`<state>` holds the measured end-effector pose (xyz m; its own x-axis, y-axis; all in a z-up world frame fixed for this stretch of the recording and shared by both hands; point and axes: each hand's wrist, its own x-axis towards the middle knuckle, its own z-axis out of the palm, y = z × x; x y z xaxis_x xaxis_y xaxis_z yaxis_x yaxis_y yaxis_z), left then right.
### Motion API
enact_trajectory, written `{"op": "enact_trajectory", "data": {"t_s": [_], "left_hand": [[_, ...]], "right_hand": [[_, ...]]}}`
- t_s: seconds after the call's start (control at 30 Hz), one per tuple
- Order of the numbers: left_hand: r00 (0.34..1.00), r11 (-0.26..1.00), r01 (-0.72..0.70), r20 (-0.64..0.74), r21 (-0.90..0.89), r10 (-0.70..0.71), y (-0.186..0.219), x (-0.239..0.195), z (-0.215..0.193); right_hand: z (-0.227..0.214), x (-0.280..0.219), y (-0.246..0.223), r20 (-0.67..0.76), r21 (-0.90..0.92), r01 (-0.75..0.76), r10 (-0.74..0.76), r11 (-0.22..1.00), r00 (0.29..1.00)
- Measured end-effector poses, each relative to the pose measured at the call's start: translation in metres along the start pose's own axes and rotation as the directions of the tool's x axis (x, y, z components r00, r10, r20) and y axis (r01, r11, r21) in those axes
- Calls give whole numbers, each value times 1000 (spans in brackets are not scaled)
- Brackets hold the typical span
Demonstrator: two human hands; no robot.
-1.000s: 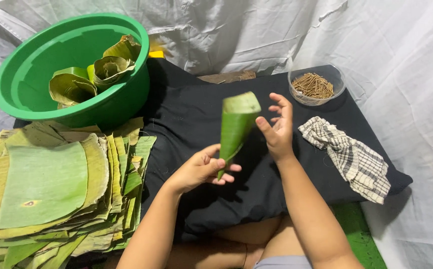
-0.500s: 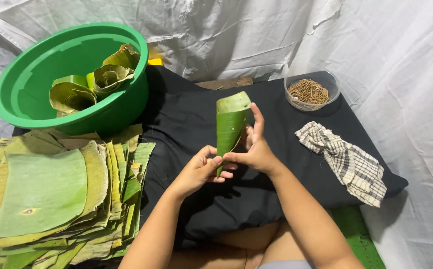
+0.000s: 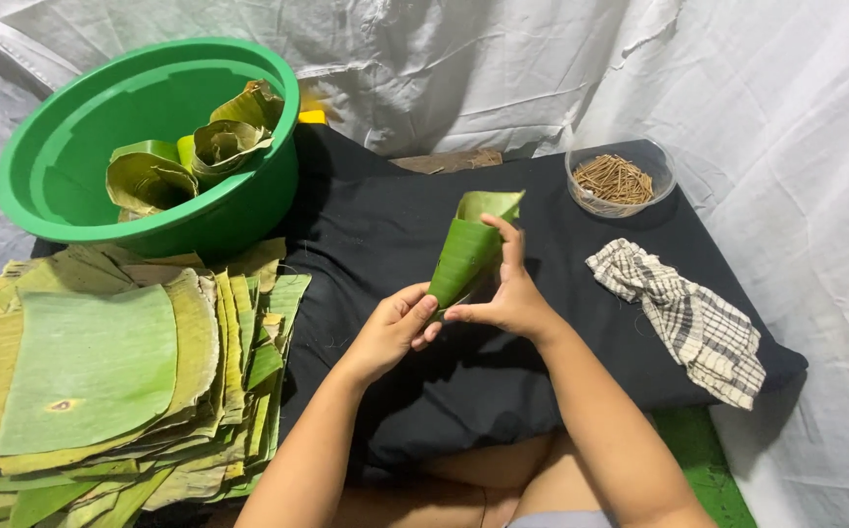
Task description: Folding banana leaves into cone shapes and securing them with small wooden pins.
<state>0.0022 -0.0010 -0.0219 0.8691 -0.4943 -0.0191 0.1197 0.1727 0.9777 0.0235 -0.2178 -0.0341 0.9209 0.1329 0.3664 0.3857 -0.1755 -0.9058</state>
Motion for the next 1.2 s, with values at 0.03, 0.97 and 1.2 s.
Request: {"op": "enact_trajectory", "data": {"t_s": [0.03, 0.97, 1.2], "left_hand": [[1000, 1000, 0, -1, 0, 0, -3, 2, -2], [964, 939, 266, -49, 219, -262, 22, -11, -5], [957, 937, 276, -153, 212, -247, 39, -19, -13]], "right_hand": [[-1, 1, 2, 1, 1, 0, 0, 1000, 1000], [-14, -5, -27, 218, -170, -78, 115, 982, 969], [-18, -4, -33, 165, -72, -109, 120, 991, 979]]}}
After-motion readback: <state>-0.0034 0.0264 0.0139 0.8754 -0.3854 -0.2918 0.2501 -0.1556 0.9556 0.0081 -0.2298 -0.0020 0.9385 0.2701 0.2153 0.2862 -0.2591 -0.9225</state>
